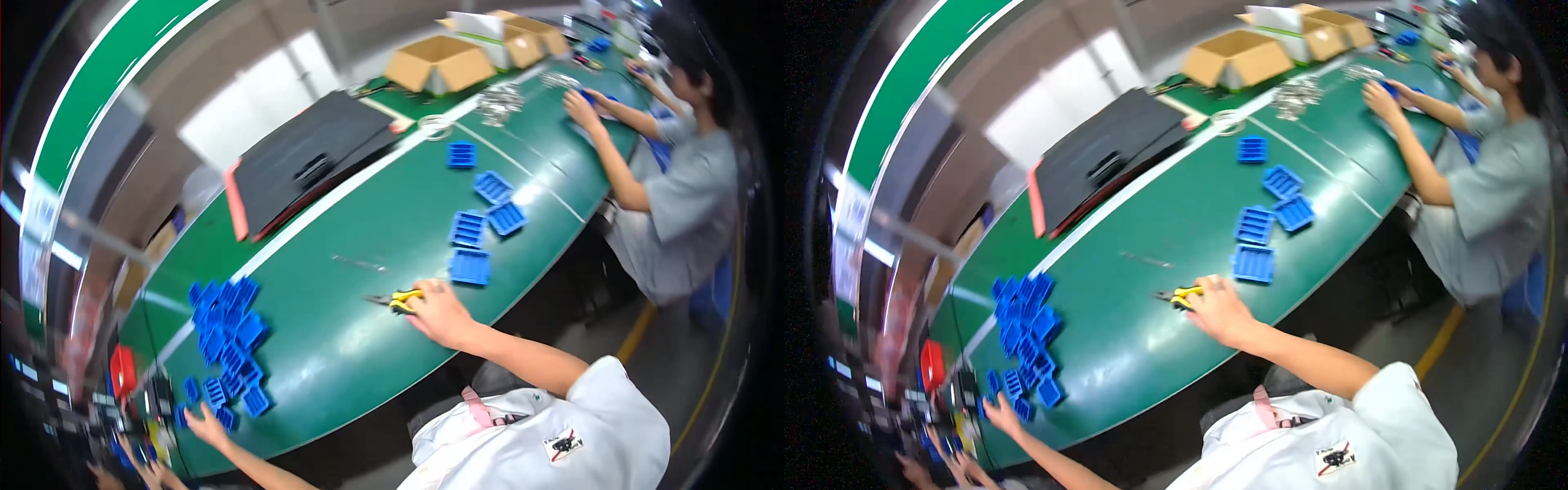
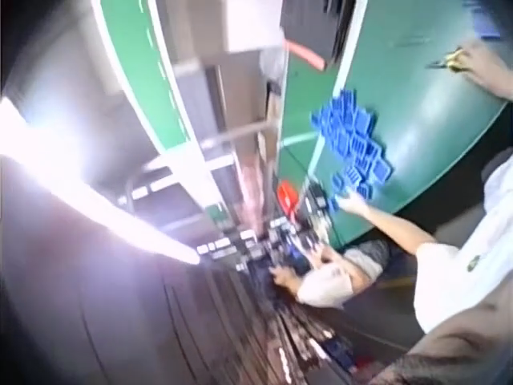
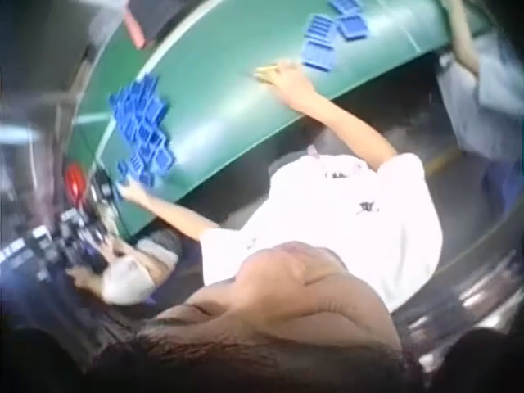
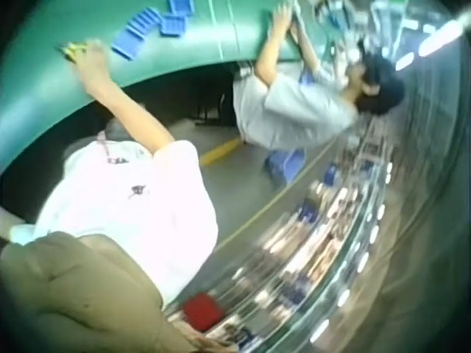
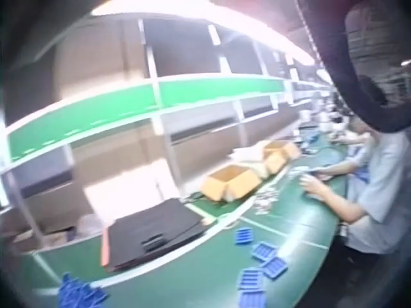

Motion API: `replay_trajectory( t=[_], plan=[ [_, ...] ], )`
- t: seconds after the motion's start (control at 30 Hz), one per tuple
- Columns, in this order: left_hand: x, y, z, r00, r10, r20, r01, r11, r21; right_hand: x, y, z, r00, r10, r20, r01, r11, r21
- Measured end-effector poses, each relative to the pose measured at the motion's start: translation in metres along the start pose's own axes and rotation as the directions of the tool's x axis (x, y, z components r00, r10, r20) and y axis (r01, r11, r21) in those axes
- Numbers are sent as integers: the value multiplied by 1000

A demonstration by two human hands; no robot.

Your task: The recorder is seen assembling small metal components into blue plastic housings at a factory workbench using various hand tools.

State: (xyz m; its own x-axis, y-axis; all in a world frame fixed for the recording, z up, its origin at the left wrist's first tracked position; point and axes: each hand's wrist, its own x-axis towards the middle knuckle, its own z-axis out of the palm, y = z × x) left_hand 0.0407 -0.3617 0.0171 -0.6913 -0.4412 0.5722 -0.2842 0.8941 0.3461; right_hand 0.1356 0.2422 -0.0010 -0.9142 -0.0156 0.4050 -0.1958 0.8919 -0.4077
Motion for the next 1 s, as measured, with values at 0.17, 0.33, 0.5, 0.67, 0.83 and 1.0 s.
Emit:
replay_trajectory(
  t=[0.17, 0.33, 0.5, 0.67, 0.83, 1.0],
  plan=[
    [-56, 229, -36, 917, 316, 244, -128, 813, -568, -40, 0, -46, 986, 158, 59, -147, 633, 760],
    [-161, 398, -15, 265, 914, 308, -423, 397, -815, -102, 6, -75, 935, 319, 157, -208, 132, 969],
    [-230, 502, 13, -132, 991, -2, -447, -61, -892, -126, 15, -94, 873, 486, 45, -181, 235, 955],
    [-234, 528, 40, -228, 970, -90, -330, -163, -930, -133, 20, -122, 861, 505, 64, -220, 257, 941],
    [-218, 505, 34, 155, 920, 360, 525, 232, -819, -140, 22, -102, 903, 403, 147, -43, -256, 966],
    [-188, 487, 11, 294, 798, 526, 726, 171, -666, -110, 20, -91, 916, 366, 165, -154, -58, 986]
  ],
)
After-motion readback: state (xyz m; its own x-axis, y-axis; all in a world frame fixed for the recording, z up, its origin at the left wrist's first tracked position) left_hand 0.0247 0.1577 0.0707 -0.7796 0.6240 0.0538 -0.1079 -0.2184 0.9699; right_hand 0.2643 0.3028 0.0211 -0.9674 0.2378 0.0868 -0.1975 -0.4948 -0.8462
